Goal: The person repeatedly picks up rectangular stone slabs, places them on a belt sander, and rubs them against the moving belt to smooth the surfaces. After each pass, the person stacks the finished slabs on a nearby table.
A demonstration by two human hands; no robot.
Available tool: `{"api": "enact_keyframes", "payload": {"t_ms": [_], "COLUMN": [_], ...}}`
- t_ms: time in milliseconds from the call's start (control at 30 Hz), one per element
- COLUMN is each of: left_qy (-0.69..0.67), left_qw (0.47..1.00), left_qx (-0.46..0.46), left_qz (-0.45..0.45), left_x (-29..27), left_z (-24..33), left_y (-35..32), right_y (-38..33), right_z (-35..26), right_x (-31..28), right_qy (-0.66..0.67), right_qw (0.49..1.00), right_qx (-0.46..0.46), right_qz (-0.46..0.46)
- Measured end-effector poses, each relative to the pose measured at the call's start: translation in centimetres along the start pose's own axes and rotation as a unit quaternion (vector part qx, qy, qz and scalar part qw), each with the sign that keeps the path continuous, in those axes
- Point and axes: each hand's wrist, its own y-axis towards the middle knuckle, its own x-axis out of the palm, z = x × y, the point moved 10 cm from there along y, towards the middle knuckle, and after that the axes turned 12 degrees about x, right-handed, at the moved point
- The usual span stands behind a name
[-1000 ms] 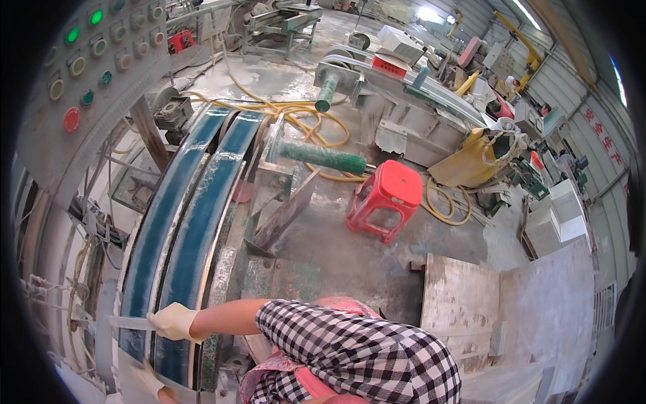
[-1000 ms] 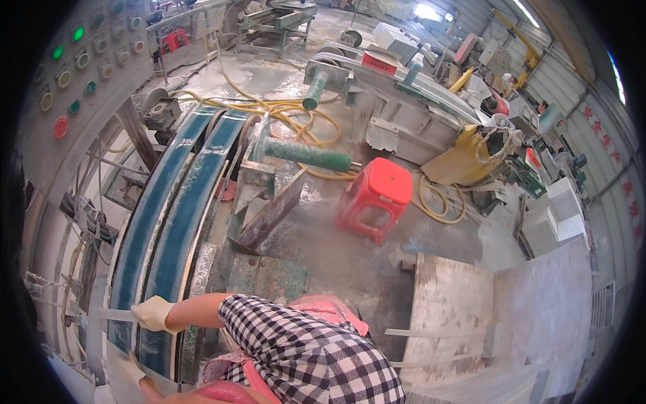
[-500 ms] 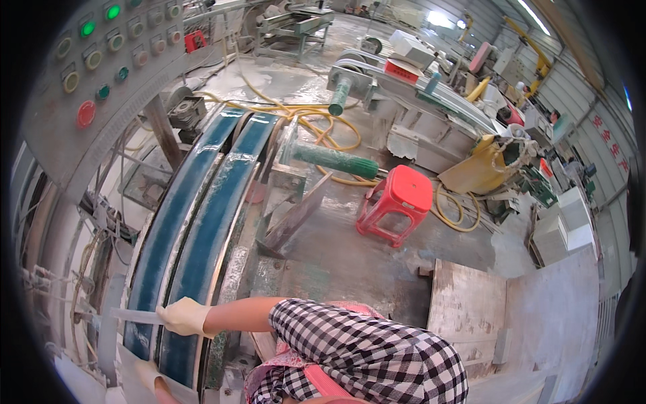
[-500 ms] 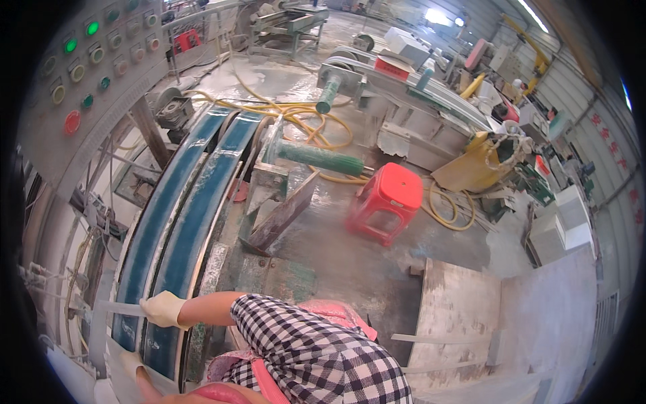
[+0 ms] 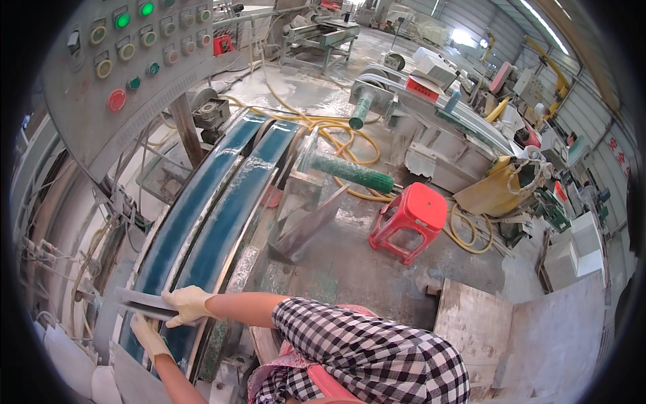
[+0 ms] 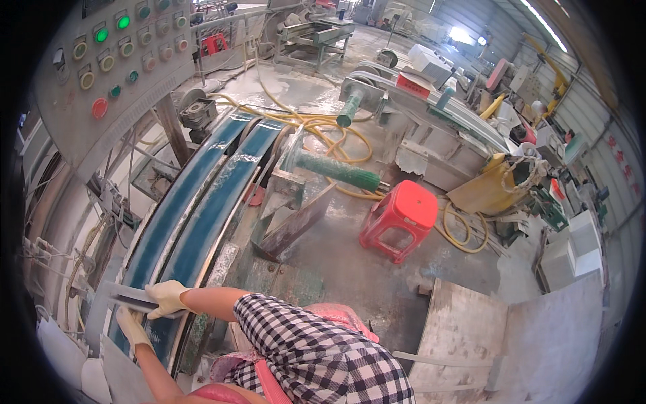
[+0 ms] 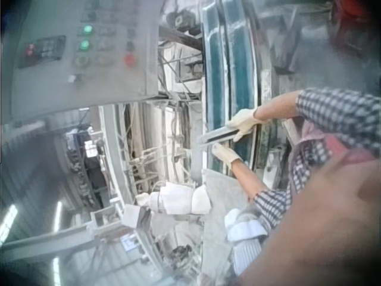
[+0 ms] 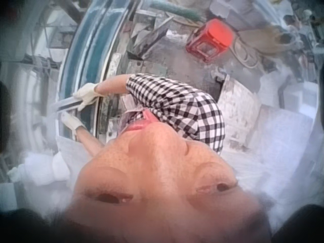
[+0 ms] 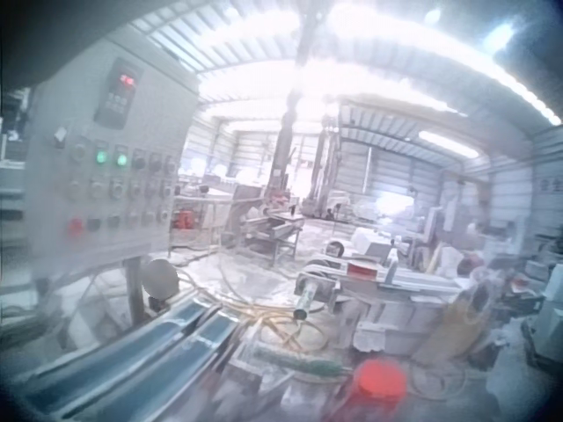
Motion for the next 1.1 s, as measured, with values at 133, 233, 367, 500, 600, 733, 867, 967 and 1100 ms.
{"api": "enact_keyframes", "payload": {"t_ms": [133, 233, 367, 500, 600, 733, 867, 967, 1100], "left_qy": [0.112, 0.614, 0.778, 0.760, 0.760, 0.766, 0.773, 0.775, 0.742], "left_qw": [0.992, 0.783, 0.589, 0.601, 0.603, 0.604, 0.604, 0.612, 0.666], "left_qx": [0.019, 0.099, -0.210, -0.244, -0.242, -0.222, -0.192, -0.158, 0.047], "left_qz": [-0.054, 0.017, 0.067, 0.044, 0.031, 0.015, 0.005, -0.006, -0.056], "left_x": [-2.9, -9.7, -18.4, -18.4, -17.9, -18.2, -19.4, -21.4, -20.9], "left_z": [2.2, 5.0, 2.4, 1.4, 1.7, 1.5, 0.1, 0.3, 3.9], "left_y": [-2.1, -3.3, -5.6, -5.1, -4.2, -2.9, -0.9, 0.2, 0.2], "right_y": [0.4, 0.5, 0.7, 1.0, 1.1, 1.2, 1.4, 1.8, 2.1], "right_z": [0.4, 0.4, 0.5, 1.1, 1.3, 1.6, 1.6, 1.9, 2.2], "right_x": [0.1, 0.2, 0.0, 0.2, -0.2, -0.4, -0.7, -0.7, -1.0], "right_qy": [-0.017, -0.024, -0.027, -0.030, -0.033, -0.035, -0.034, -0.043, -0.040], "right_qw": [0.999, 0.999, 0.999, 0.999, 0.999, 0.999, 0.999, 0.998, 0.998], "right_qx": [0.031, 0.036, 0.032, 0.038, 0.033, 0.030, 0.022, 0.039, 0.046], "right_qz": [-0.005, -0.010, 0.002, -0.008, 0.002, 0.003, 0.005, -0.013, -0.013]}}
